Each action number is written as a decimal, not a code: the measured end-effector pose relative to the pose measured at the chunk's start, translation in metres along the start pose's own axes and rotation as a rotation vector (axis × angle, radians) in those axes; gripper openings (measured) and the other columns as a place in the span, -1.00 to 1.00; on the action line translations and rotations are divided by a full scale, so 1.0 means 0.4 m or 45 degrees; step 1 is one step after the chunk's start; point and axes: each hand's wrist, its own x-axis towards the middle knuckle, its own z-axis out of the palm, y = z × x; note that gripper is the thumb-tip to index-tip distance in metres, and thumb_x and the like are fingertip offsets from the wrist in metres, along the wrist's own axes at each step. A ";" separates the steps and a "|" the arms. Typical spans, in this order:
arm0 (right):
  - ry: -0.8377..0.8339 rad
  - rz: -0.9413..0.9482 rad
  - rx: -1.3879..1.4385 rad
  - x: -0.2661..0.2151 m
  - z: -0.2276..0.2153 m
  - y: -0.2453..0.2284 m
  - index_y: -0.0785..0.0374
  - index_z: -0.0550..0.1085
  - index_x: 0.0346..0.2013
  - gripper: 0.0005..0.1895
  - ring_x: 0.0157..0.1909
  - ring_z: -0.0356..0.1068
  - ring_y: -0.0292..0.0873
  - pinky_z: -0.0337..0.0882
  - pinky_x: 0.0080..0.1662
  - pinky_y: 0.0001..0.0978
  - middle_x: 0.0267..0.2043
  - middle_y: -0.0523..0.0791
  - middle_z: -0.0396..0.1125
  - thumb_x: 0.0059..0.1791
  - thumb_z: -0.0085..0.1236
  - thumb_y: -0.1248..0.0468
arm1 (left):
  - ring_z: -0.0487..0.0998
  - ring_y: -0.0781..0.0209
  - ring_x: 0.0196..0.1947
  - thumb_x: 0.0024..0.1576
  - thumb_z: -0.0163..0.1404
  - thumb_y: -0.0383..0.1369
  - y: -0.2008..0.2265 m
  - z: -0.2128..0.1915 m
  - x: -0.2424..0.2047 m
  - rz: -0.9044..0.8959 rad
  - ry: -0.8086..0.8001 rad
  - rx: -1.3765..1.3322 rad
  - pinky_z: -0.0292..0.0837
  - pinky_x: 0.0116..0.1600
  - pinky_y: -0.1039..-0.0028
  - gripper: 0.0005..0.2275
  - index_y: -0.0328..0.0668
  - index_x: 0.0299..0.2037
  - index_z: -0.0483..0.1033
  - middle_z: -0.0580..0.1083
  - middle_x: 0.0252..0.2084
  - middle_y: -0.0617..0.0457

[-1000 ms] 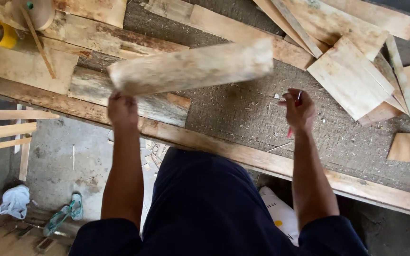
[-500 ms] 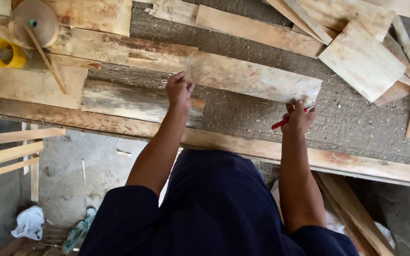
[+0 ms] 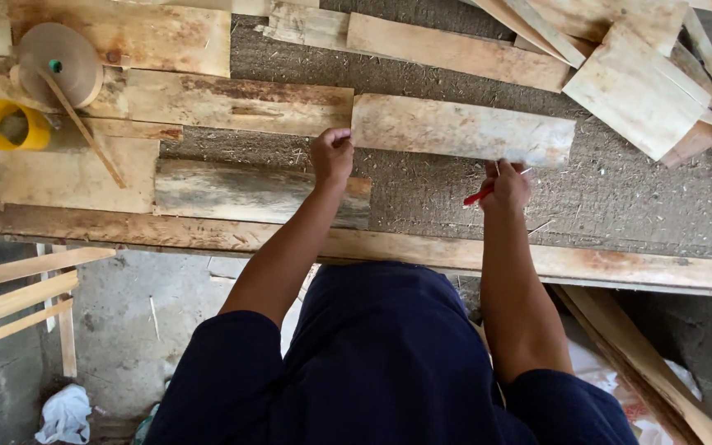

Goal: Joining, aligning, and trimming thin wood panels on a workbench.

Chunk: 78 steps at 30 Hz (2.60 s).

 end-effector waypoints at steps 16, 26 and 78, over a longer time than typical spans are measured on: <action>-0.006 -0.080 0.184 0.015 0.007 -0.106 0.33 0.38 -0.18 -0.90 -0.54 0.25 -0.29 0.28 -0.53 -0.54 -0.39 -0.06 0.36 0.12 -0.08 0.35 | 0.54 0.15 0.05 0.12 0.07 -0.63 -0.025 -0.077 0.067 1.233 0.206 1.039 0.61 0.14 0.43 -0.79 -0.08 -0.19 0.66 0.55 0.01 0.06; -0.477 -1.002 -0.598 -0.098 0.159 -0.392 0.27 0.44 0.03 -0.78 -0.31 0.35 -0.22 0.42 -0.31 -0.39 -0.24 -0.12 0.39 0.08 0.06 0.43 | 0.43 -0.13 0.18 0.13 0.05 -0.48 0.003 -0.119 0.026 1.349 0.048 1.102 0.46 0.18 0.18 -0.87 -0.34 -0.15 0.56 0.44 0.15 -0.14; 0.091 -1.247 -1.157 0.159 -0.036 -0.065 0.31 0.40 0.09 -0.63 0.09 0.30 -0.08 0.49 0.04 -0.22 0.11 0.05 0.22 -0.01 0.11 0.51 | 0.01 -0.20 0.53 0.10 -0.07 -0.78 -0.076 -0.128 0.035 1.149 -0.400 1.359 0.24 0.47 0.25 -0.33 0.02 0.44 0.28 -0.02 0.56 -0.24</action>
